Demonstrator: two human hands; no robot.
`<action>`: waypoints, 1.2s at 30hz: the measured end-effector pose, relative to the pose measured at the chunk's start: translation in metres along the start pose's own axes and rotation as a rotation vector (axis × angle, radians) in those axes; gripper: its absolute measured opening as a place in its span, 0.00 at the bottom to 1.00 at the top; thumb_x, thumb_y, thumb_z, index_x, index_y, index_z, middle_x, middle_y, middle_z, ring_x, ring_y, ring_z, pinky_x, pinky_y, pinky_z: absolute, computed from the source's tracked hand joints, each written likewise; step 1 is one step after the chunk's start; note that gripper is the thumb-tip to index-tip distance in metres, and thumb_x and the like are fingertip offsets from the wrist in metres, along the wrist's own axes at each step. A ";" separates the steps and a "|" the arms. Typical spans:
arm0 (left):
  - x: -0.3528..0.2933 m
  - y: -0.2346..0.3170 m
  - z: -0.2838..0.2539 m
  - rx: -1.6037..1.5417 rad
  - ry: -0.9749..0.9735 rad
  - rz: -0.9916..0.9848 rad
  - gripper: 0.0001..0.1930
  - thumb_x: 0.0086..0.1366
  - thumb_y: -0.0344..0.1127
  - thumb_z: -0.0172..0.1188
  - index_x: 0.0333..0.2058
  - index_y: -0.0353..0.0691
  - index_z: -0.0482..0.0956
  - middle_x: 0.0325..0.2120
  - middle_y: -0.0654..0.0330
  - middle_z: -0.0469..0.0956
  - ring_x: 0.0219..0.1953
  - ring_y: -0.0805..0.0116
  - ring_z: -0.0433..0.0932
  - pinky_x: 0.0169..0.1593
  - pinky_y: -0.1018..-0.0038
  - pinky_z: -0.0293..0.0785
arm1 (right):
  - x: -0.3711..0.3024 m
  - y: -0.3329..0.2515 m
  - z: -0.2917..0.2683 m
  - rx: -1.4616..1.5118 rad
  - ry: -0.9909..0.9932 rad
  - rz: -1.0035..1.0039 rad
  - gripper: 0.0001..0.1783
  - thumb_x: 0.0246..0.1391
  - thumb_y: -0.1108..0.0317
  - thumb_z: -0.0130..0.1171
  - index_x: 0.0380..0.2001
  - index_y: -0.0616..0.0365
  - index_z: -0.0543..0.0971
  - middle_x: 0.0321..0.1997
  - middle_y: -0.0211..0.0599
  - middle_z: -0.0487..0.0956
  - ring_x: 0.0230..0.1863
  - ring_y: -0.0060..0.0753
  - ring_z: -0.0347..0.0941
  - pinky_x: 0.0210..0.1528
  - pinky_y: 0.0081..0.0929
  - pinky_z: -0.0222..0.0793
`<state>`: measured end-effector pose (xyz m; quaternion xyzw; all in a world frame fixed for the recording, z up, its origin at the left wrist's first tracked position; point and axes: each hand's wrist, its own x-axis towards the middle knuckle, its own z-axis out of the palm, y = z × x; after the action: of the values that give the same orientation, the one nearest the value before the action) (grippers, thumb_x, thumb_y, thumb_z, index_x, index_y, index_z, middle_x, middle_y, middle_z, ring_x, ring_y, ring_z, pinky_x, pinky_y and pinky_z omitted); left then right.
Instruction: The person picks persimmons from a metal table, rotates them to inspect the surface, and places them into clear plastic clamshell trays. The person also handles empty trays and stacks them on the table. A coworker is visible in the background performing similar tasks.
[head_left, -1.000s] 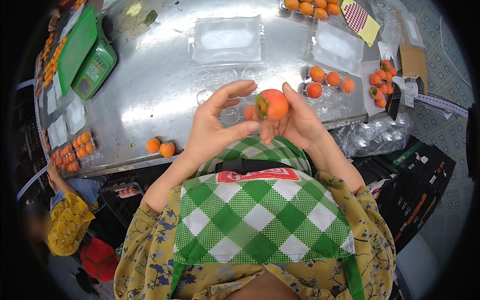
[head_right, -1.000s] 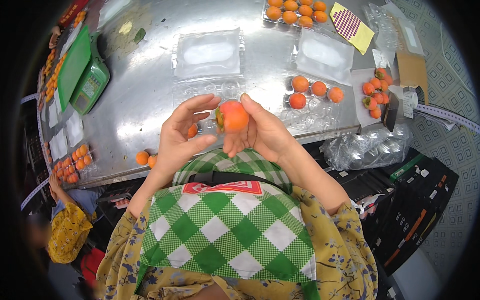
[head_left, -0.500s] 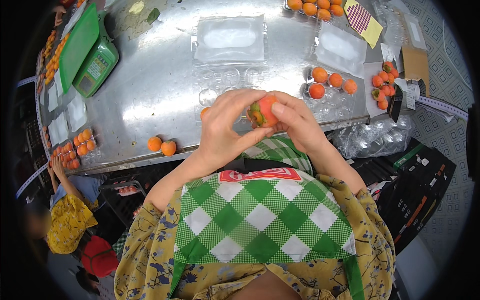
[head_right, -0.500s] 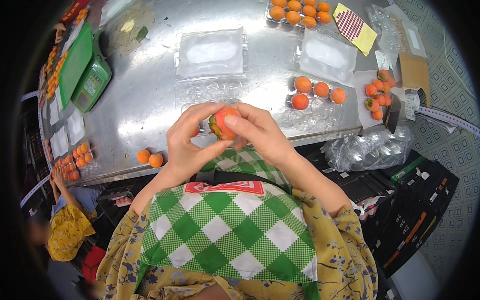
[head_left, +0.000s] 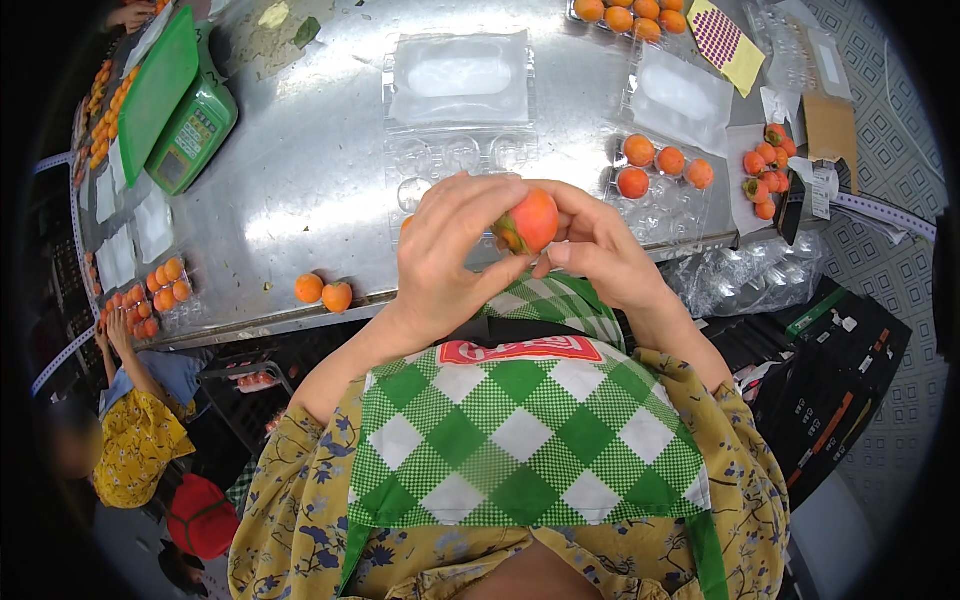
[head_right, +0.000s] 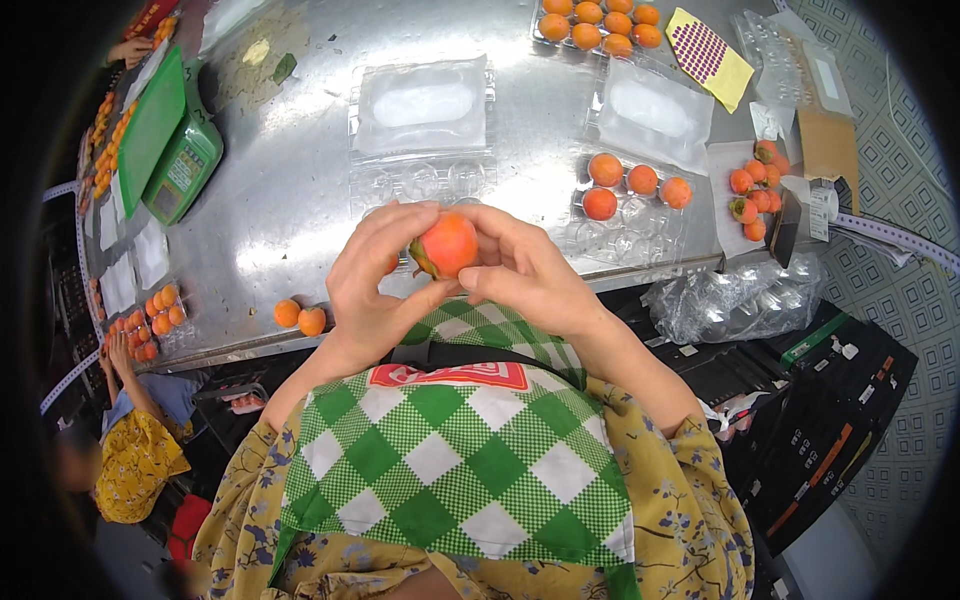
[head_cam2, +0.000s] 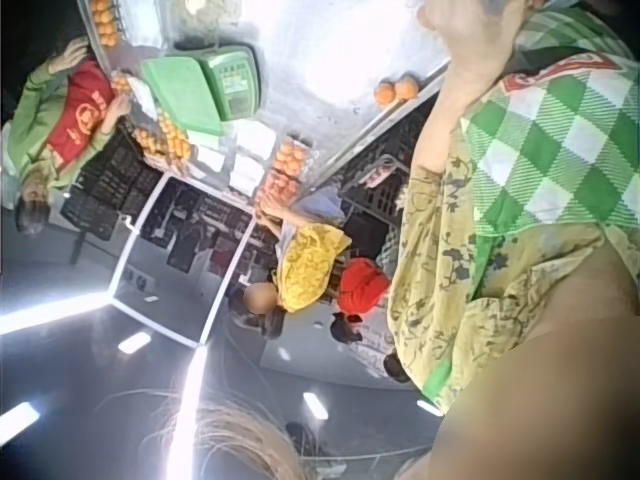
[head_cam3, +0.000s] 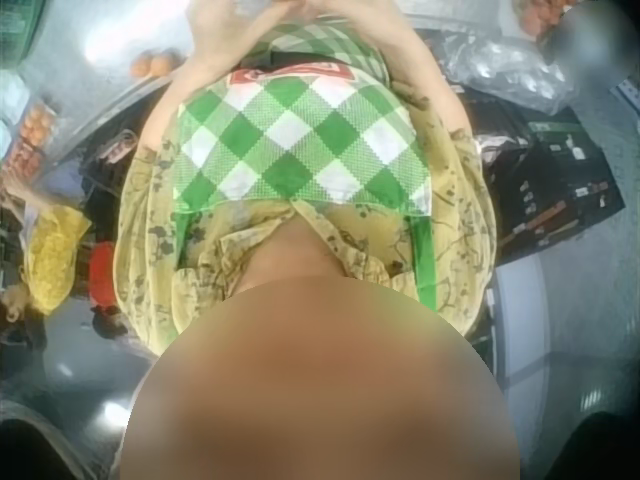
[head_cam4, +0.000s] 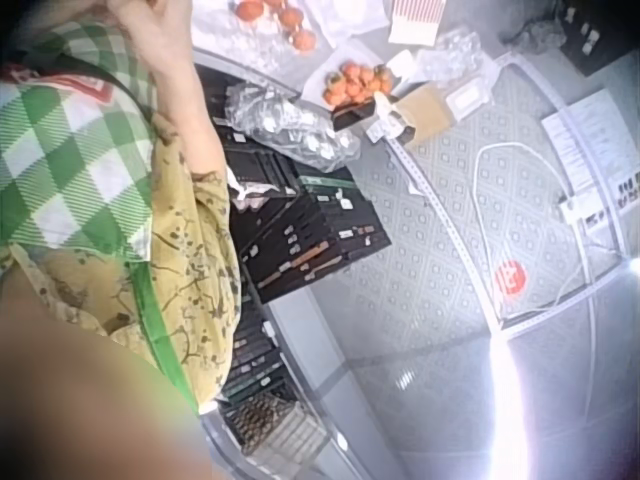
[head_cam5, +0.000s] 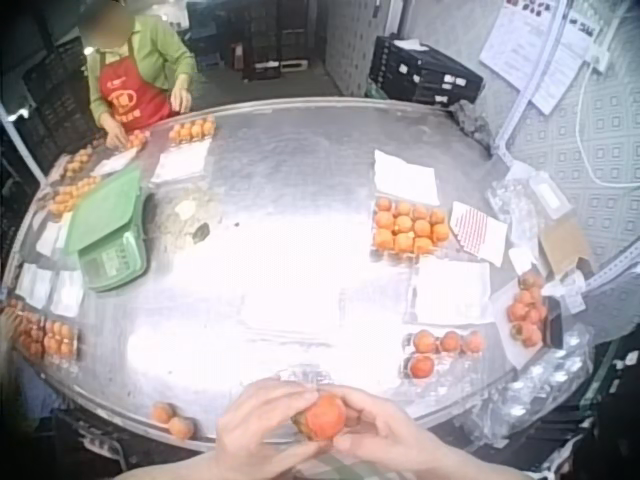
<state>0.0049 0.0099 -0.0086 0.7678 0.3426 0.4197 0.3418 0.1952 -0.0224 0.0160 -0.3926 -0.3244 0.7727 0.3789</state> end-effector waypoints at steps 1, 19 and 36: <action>0.000 0.000 0.000 0.020 -0.002 0.030 0.32 0.39 0.26 0.75 0.48 0.36 0.76 0.45 0.54 0.79 0.48 0.57 0.78 0.53 0.61 0.73 | 0.000 0.001 -0.001 -0.002 -0.007 0.000 0.31 0.53 0.67 0.56 0.60 0.63 0.63 0.50 0.36 0.74 0.47 0.22 0.71 0.41 0.20 0.69; -0.003 0.003 0.004 0.118 0.011 0.116 0.33 0.41 0.26 0.72 0.50 0.39 0.75 0.44 0.57 0.79 0.45 0.60 0.79 0.55 0.57 0.70 | 0.000 0.005 0.007 -0.114 0.093 -0.094 0.25 0.57 0.63 0.58 0.54 0.66 0.69 0.46 0.36 0.76 0.45 0.24 0.73 0.46 0.23 0.71; -0.006 0.004 0.001 -0.073 0.010 -0.144 0.31 0.43 0.29 0.74 0.50 0.35 0.75 0.45 0.53 0.78 0.48 0.58 0.77 0.50 0.67 0.74 | -0.010 -0.005 -0.002 -0.031 0.059 -0.010 0.25 0.56 0.76 0.53 0.57 0.65 0.67 0.46 0.37 0.77 0.45 0.23 0.74 0.46 0.23 0.72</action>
<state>0.0040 0.0030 -0.0079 0.7261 0.3832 0.4100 0.3972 0.2026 -0.0279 0.0224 -0.4193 -0.3271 0.7537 0.3861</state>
